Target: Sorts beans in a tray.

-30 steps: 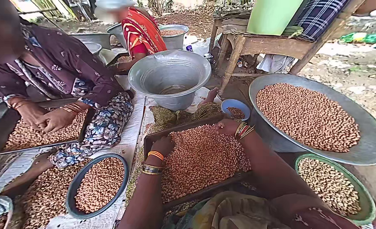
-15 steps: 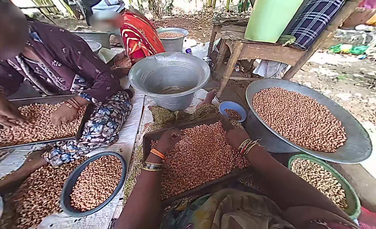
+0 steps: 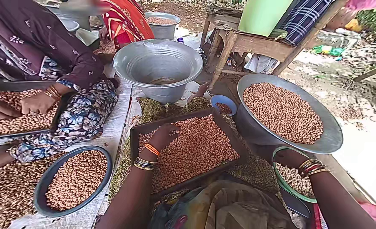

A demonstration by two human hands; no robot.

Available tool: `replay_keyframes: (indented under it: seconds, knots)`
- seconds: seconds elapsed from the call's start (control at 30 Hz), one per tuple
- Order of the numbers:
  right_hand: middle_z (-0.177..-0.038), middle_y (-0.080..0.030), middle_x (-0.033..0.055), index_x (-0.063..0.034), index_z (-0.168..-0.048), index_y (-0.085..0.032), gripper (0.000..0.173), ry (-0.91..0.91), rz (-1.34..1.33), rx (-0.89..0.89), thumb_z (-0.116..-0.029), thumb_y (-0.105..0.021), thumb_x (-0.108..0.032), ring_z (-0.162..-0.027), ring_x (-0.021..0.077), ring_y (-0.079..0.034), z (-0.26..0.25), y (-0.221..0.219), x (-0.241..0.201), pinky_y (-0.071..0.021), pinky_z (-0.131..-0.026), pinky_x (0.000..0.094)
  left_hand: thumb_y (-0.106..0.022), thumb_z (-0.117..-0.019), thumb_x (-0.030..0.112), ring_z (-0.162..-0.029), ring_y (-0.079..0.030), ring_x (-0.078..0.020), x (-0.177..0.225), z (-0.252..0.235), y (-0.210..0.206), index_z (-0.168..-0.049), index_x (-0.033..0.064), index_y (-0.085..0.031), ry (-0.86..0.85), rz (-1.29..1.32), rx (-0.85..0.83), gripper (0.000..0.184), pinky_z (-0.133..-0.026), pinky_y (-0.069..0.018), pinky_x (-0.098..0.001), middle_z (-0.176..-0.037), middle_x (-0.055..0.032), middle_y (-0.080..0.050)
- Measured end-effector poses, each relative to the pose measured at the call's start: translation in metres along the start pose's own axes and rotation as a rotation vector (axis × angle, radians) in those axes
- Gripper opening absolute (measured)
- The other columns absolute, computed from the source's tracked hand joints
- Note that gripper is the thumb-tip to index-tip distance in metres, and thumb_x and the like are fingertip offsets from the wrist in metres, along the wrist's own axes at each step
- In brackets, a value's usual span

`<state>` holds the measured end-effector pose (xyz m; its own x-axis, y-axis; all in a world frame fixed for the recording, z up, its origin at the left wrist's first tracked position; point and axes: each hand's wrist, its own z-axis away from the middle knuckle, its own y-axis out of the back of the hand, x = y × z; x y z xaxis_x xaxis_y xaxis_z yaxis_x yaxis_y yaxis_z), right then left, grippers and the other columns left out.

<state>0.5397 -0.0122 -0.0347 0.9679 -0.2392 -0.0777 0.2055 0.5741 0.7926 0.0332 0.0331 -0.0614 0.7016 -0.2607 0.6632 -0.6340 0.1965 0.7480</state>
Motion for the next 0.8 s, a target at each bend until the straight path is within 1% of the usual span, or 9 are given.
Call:
replay_keyframes:
  seconds: [0.07, 0.13, 0.27, 0.33, 0.37, 0.43, 0.5, 0.6, 0.8]
  knots:
    - [-0.119, -0.066, 0.0339, 0.0148, -0.116, -0.065, 0.037, -0.199, 0.100, -0.013, -0.1041, -0.061, -0.019, -0.113, 0.0454, -0.065, -0.017, -0.017, 0.030, -0.0458, -0.102, 0.0594, -0.070, -0.0975, 0.018, -0.125, -0.061, -0.0339, 0.007, -0.002, -0.014, -0.122, 0.0042, -0.074, -0.165, -0.019, -0.089, 0.029, -0.110, -0.0455, -0.0519, -0.129, -0.0193, -0.068]
    - [-0.133, -0.059, 0.0374, 0.0175, -0.123, -0.061, 0.046, -0.258, 0.240, -0.060, -0.0994, -0.069, -0.022, -0.131, 0.0492, -0.056, -0.032, -0.026, 0.047, -0.0404, -0.110, 0.0621, -0.073, -0.0945, 0.021, -0.136, -0.052, -0.0395, 0.015, -0.004, -0.027, -0.122, 0.0069, -0.075, -0.281, -0.052, -0.205, 0.031, -0.118, -0.0341, -0.0573, -0.137, -0.0216, -0.062]
    - [-0.125, -0.065, 0.0351, 0.0123, -0.125, -0.065, 0.036, 0.131, 0.170, -0.002, -0.1052, -0.060, -0.017, -0.123, 0.0497, -0.060, -0.005, -0.005, -0.010, -0.0411, -0.109, 0.0631, -0.070, -0.0968, 0.024, -0.149, -0.037, -0.0396, 0.029, -0.007, -0.040, -0.125, 0.0143, -0.074, -0.146, -0.220, -0.379, 0.030, -0.121, -0.0190, -0.0671, -0.150, -0.0152, -0.054]
    - [-0.105, -0.070, 0.0286, 0.0082, -0.110, -0.070, 0.028, 0.374, 0.042, 0.109, -0.1066, -0.055, -0.015, -0.102, 0.0425, -0.067, 0.017, 0.006, -0.056, -0.0490, -0.096, 0.0597, -0.067, -0.0973, 0.022, -0.148, -0.038, -0.0373, 0.027, -0.011, -0.040, -0.124, 0.0153, -0.074, -0.061, -0.269, -0.339, 0.028, -0.119, -0.0208, -0.0673, -0.149, -0.0128, -0.055]
    - [-0.105, -0.070, 0.0243, 0.0049, -0.108, -0.071, 0.024, 0.492, 0.002, 0.211, -0.1055, -0.057, -0.014, -0.101, 0.0379, -0.067, 0.024, 0.008, -0.077, -0.0502, -0.094, 0.0563, -0.066, -0.0967, 0.021, -0.147, -0.039, -0.0376, 0.025, -0.013, -0.039, -0.123, 0.0144, -0.074, -0.028, -0.299, -0.308, 0.028, -0.118, -0.0221, -0.0680, -0.148, -0.0135, -0.056]
    - [-0.133, -0.065, 0.0201, -0.0005, -0.115, -0.074, 0.022, 0.664, 0.022, 0.393, -0.1030, -0.058, -0.010, -0.129, 0.0354, -0.060, 0.022, 0.006, -0.110, -0.0474, -0.109, 0.0519, -0.068, -0.0936, 0.017, -0.145, -0.041, -0.0398, 0.020, -0.015, -0.034, -0.123, 0.0124, -0.073, 0.055, -0.356, -0.249, 0.030, -0.116, -0.0252, -0.0690, -0.146, -0.0159, -0.057]
    - [-0.155, -0.050, 0.0201, -0.0014, -0.123, -0.071, 0.027, 0.621, 0.176, 0.412, -0.1033, -0.054, -0.009, -0.147, 0.0407, -0.042, 0.014, 0.008, -0.141, -0.0401, -0.114, 0.0572, -0.069, -0.0920, 0.016, -0.143, -0.043, -0.0409, 0.017, -0.012, -0.024, -0.125, 0.0108, -0.072, 0.172, -0.413, -0.221, 0.034, -0.114, -0.0301, -0.0695, -0.145, -0.0172, -0.058]
    - [-0.167, -0.031, 0.0200, -0.0026, -0.132, -0.068, 0.033, 0.439, 0.275, 0.301, -0.1018, -0.055, -0.006, -0.151, 0.0451, -0.032, -0.011, 0.004, -0.167, -0.0420, -0.112, 0.0607, -0.070, -0.0921, 0.016, -0.143, -0.042, -0.0436, 0.007, -0.002, -0.005, -0.131, 0.0113, -0.070, 0.366, -0.427, -0.209, 0.039, -0.111, -0.0304, -0.0731, -0.143, -0.0185, -0.060]
    - [-0.166, -0.027, 0.0259, -0.0021, -0.128, -0.068, 0.029, 0.361, 0.225, 0.246, -0.1007, -0.061, -0.011, -0.146, 0.0471, -0.038, -0.035, -0.006, -0.179, -0.0443, -0.110, 0.0594, -0.064, -0.0962, 0.014, -0.138, -0.049, -0.0409, 0.000, 0.004, 0.014, -0.128, 0.0112, -0.070, 0.529, -0.385, -0.110, 0.033, -0.111, -0.0348, -0.0687, -0.145, -0.0181, -0.057]
